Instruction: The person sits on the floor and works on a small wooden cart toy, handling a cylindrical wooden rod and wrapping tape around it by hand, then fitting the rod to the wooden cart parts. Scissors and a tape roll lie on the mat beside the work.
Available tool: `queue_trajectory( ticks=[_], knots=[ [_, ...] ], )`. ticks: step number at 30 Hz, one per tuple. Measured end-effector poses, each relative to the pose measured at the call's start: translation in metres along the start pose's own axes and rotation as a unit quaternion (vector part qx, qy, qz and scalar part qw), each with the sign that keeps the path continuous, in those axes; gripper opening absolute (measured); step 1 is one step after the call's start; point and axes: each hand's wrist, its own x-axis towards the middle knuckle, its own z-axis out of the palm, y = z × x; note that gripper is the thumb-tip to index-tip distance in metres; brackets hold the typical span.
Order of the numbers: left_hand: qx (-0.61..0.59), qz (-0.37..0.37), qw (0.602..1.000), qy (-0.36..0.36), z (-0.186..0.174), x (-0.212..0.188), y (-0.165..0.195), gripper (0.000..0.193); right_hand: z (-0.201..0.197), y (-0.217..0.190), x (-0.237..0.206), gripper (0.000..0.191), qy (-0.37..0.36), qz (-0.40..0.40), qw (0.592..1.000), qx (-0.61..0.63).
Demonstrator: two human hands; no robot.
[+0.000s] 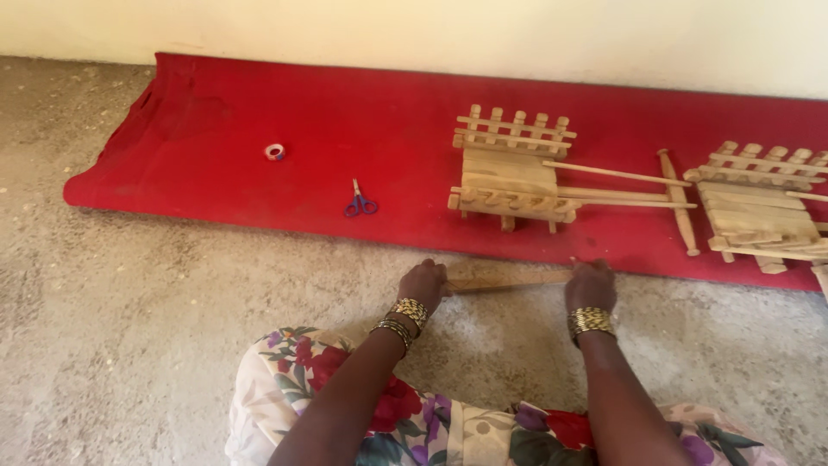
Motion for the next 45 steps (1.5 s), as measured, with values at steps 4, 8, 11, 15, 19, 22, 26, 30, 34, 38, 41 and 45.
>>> queue_trajectory(
  ticks=[4, 8, 11, 15, 19, 22, 26, 30, 34, 38, 41, 45],
  knots=[
    [0.005, -0.008, 1.000, -0.005, 0.000, 0.001, -0.001, 0.035, 0.007, 0.004, 0.003, 0.028, -0.006, 0.077, 0.994, 0.075],
    [0.002, 0.008, 1.000, 0.002, 0.002, 0.002, -0.004, 0.034, 0.033, -0.018, -0.013, 0.025, 0.017, -0.007, 0.987, 0.157],
    [-0.018, -0.002, 1.000, 0.014, 0.002, 0.000, -0.004, 0.032, 0.048, -0.066, -0.042, 0.019, -0.125, -0.195, 0.967, -0.106],
    [-0.029, -0.011, 0.999, 0.014, 0.000, -0.001, -0.001, 0.032, 0.044, -0.109, -0.084, 0.020, -0.048, -0.317, 0.947, -0.001],
    [-0.028, -0.018, 0.999, 0.002, -0.001, 0.000, -0.002, 0.031, 0.022, -0.108, -0.081, 0.029, -0.048, -0.354, 0.934, 0.022],
    [0.028, 0.008, 1.000, 0.000, 0.002, 0.006, 0.001, 0.037, 0.018, -0.089, -0.060, 0.019, 0.033, -0.331, 0.942, -0.040],
    [-0.078, 0.122, 0.988, 0.059, 0.017, 0.018, 0.016, 0.053, 0.025, -0.049, -0.035, 0.015, -0.033, -0.145, 0.988, -0.034],
    [-0.085, 0.122, 0.988, 0.051, 0.042, 0.028, 0.042, 0.043, 0.036, -0.037, -0.028, 0.019, 0.036, -0.117, 0.992, 0.001],
    [-0.014, 0.105, 0.993, 0.053, 0.063, 0.027, 0.050, 0.018, 0.042, -0.062, -0.047, 0.015, 0.002, -0.203, 0.978, 0.038],
    [0.018, 0.098, 0.993, 0.071, 0.069, 0.030, 0.051, 0.010, 0.037, -0.091, -0.069, 0.015, -0.089, -0.198, 0.975, 0.051],
    [-0.014, 0.117, 0.987, 0.108, 0.065, 0.029, 0.051, 0.011, 0.029, -0.083, -0.059, 0.016, 0.019, -0.258, 0.966, 0.012],
    [0.060, 0.148, 0.982, 0.104, 0.052, 0.016, 0.041, 0.013, 0.019, -0.041, -0.027, 0.020, -0.024, -0.040, 0.996, 0.076]
  ],
)
